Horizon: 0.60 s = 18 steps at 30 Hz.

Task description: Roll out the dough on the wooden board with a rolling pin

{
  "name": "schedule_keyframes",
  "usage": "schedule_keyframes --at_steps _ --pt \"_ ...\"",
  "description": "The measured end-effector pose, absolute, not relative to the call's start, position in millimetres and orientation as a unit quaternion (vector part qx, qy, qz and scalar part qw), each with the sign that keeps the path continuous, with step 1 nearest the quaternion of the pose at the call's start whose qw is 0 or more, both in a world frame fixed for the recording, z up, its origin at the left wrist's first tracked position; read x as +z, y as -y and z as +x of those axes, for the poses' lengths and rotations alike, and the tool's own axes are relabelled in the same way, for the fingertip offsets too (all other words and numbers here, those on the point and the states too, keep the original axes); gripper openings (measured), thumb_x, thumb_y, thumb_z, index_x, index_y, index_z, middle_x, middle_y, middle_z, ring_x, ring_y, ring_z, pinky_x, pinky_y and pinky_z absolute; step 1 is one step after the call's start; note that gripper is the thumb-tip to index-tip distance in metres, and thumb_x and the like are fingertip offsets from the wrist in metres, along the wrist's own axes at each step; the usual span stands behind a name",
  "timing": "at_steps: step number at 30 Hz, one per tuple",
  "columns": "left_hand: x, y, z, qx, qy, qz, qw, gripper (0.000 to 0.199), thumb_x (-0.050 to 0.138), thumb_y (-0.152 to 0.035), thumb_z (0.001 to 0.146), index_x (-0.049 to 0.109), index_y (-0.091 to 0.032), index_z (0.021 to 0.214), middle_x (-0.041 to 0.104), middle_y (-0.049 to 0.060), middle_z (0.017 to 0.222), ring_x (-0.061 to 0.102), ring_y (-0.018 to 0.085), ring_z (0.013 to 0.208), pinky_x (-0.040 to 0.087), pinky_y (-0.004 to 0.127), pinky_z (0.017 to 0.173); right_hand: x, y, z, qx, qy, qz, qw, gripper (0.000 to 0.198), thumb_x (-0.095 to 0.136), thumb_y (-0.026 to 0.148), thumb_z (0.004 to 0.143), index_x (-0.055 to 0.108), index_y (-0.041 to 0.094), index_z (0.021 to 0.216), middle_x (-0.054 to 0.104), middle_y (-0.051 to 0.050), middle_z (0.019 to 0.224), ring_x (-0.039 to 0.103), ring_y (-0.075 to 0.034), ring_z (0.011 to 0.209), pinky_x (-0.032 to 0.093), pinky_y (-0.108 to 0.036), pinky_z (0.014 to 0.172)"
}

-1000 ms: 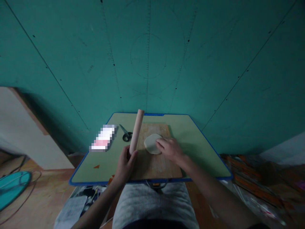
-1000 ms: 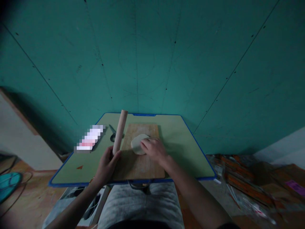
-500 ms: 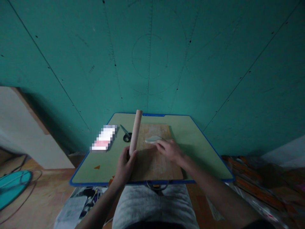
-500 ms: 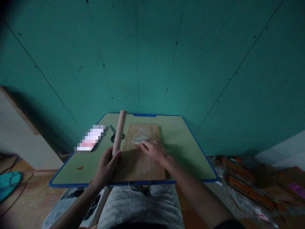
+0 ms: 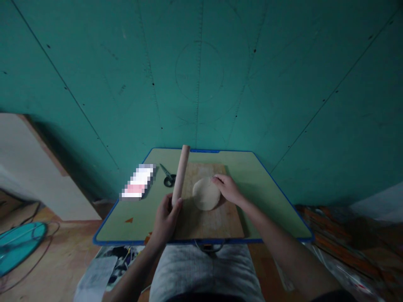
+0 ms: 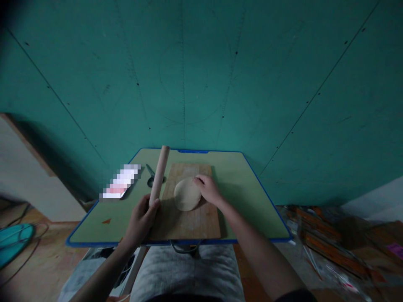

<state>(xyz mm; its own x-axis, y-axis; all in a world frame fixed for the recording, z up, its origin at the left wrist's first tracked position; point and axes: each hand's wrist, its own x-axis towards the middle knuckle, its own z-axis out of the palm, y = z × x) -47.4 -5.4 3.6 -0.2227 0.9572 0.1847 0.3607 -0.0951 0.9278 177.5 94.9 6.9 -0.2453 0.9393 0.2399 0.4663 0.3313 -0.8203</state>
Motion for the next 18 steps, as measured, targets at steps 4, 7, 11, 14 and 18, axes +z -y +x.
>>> schedule_keyframes --at_steps 4,7,11,14,18 --pt "4.2 6.6 -47.7 0.494 -0.601 0.552 0.301 0.035 0.053 -0.055 0.079 0.058 -0.020 0.082 0.057 -0.002 0.063 0.053 0.017 0.060 0.043 0.028 0.055 10.0 -97.2 178.2 0.330 0.727 -0.487 0.353 0.025 0.048 0.036 0.089 0.056 0.020 0.071 0.060 0.000 0.071 0.056 -0.016 0.072 0.040 -0.026 0.064" --pt "4.8 6.9 -47.8 0.492 -0.603 0.554 0.295 0.035 0.053 -0.054 0.080 0.058 -0.020 0.082 0.056 -0.002 0.064 0.053 0.017 0.060 0.043 0.028 0.055 11.3 -99.8 176.3 0.360 0.712 -0.513 0.316 0.022 0.056 0.035 0.085 0.053 0.020 0.070 0.057 0.002 0.068 0.054 -0.015 0.067 0.038 -0.024 0.060" --pt "4.9 6.5 -47.8 0.489 -0.606 0.553 0.295 0.035 0.053 -0.055 0.079 0.058 -0.020 0.083 0.057 -0.001 0.064 0.053 0.017 0.060 0.042 0.028 0.055 9.3 -101.1 170.2 0.420 0.687 -0.522 0.283 0.014 0.068 0.025 0.073 0.058 0.019 0.079 0.061 0.004 0.072 0.056 -0.013 0.067 0.039 -0.022 0.056" --pt "5.2 6.6 -47.5 0.488 -0.606 0.554 0.296 0.036 0.053 -0.055 0.079 0.058 -0.019 0.082 0.056 -0.001 0.064 0.052 0.017 0.060 0.042 0.028 0.055 7.4 -100.8 168.7 0.459 0.667 -0.513 0.286 0.016 0.069 0.020 0.071 0.061 0.018 0.084 0.066 0.002 0.078 0.059 -0.014 0.070 0.044 -0.022 0.059" --pt "6.2 7.1 -47.0 0.484 -0.605 0.557 0.299 0.037 0.053 -0.055 0.078 0.058 -0.019 0.083 0.055 -0.002 0.063 0.051 0.017 0.059 0.041 0.028 0.054 5.5 -98.5 173.9 0.503 0.656 -0.479 0.295 0.027 0.073 0.020 0.067 0.065 0.017 0.093 0.070 0.001 0.083 0.063 -0.015 0.075 0.048 -0.024 0.064"
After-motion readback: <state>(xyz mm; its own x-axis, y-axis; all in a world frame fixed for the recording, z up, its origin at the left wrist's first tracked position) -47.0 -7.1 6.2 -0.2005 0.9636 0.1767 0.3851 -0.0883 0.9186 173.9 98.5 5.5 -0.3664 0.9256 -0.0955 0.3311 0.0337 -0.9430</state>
